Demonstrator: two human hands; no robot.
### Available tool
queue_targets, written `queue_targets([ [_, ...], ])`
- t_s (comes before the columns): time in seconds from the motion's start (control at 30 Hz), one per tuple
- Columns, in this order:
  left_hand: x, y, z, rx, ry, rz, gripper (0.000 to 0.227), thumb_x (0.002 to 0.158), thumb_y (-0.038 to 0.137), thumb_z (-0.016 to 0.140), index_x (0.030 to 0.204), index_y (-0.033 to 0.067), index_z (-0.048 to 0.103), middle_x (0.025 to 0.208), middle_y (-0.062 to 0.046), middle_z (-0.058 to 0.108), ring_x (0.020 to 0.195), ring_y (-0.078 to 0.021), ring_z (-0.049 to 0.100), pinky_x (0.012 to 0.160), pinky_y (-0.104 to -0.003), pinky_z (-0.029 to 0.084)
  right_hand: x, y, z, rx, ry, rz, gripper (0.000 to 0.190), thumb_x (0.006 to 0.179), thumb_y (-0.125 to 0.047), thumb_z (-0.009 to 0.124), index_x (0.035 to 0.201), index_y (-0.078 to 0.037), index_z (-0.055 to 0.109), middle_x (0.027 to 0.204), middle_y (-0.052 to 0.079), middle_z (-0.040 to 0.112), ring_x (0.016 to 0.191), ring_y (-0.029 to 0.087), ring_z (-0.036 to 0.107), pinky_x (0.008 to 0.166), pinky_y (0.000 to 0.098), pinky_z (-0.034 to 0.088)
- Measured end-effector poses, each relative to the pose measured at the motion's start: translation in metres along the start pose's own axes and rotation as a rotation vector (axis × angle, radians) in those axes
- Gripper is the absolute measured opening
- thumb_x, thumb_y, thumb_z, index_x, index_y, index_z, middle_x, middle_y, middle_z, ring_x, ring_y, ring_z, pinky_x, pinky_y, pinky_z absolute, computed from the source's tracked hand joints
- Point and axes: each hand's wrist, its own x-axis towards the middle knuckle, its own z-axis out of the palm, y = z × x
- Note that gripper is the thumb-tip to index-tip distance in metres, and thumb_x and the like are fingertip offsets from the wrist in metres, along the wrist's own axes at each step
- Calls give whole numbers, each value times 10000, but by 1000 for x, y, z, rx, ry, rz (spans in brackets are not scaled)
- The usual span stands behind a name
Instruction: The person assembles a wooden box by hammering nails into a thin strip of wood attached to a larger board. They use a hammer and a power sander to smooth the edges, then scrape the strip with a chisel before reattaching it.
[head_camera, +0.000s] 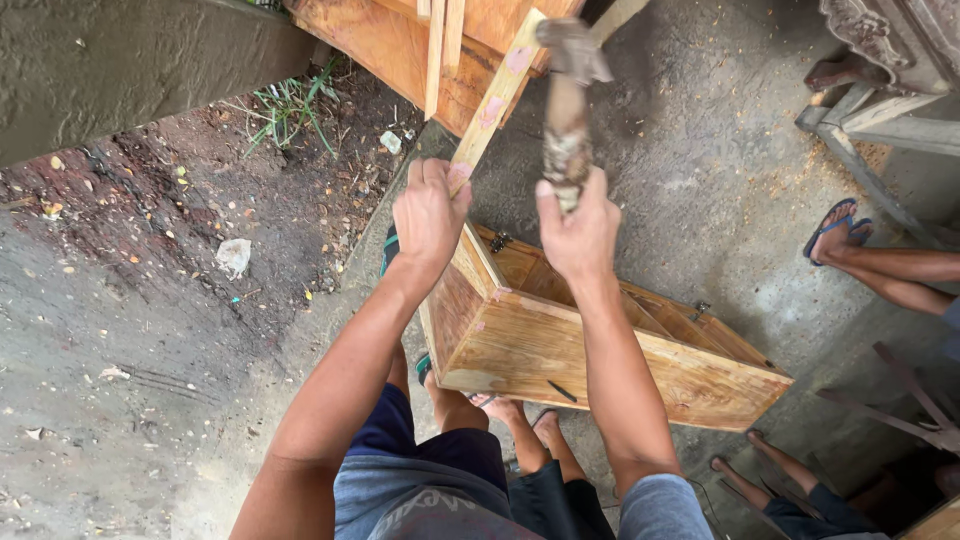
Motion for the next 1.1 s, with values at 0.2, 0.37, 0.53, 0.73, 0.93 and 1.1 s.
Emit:
queue_targets([
  [0.2, 8, 4, -6, 22, -11, -11, 350, 811, 183, 839, 1046, 40, 624, 992, -173, 643, 731, -398, 686, 617, -486, 558, 1, 0, 1, 33, 27, -72, 332, 983, -240, 728, 1142, 6, 573, 732, 122, 679, 554, 223, 656, 581, 360, 548],
  [0.37, 9, 4, -5, 24, -43, -24, 366, 820, 183, 828, 1062, 20, 607, 1007, -187, 637, 738, -388, 698, 629, -473, 574, 2, 7, 3, 22, 51, -178, 365, 988, -224, 735, 1182, 29, 558, 796, 134, 696, 599, 220, 683, 600, 359, 560],
  [0.53, 12, 6, -6, 34, -61, -46, 362, 820, 181, 824, 1054, 31, 593, 993, -196, 625, 743, -408, 693, 628, -495, 566, 17, 15, 6, -11, 6, -122, 367, 1011, -269, 708, 1192, 19, 569, 825, 166, 711, 708, 271, 729, 676, 401, 578],
  [0.73, 8, 8, -5, -3, -25, -5, 356, 831, 190, 822, 1055, 48, 584, 999, -195, 623, 733, -431, 679, 618, -515, 553, 3, 22, 9, -46, 1, -92, 375, 1002, -302, 723, 1145, 8, 568, 843, 170, 724, 721, 315, 723, 656, 411, 560],
  [0.93, -10, 4, 2, -11, -31, -13, 325, 876, 193, 810, 1049, 49, 575, 983, -198, 616, 722, -430, 671, 609, -526, 541, 0, 13, 4, -59, -88, 81, 375, 977, -321, 711, 1133, -3, 588, 752, 175, 702, 642, 329, 704, 643, 432, 548],
  [1.1, 11, 1, 1, -7, -30, -22, 344, 820, 191, 817, 1022, 50, 577, 959, -201, 613, 702, -427, 671, 594, -525, 539, 14, 9, 6, 21, 27, -139, 351, 997, -258, 724, 1171, 9, 579, 864, 194, 719, 775, 332, 736, 697, 435, 569],
])
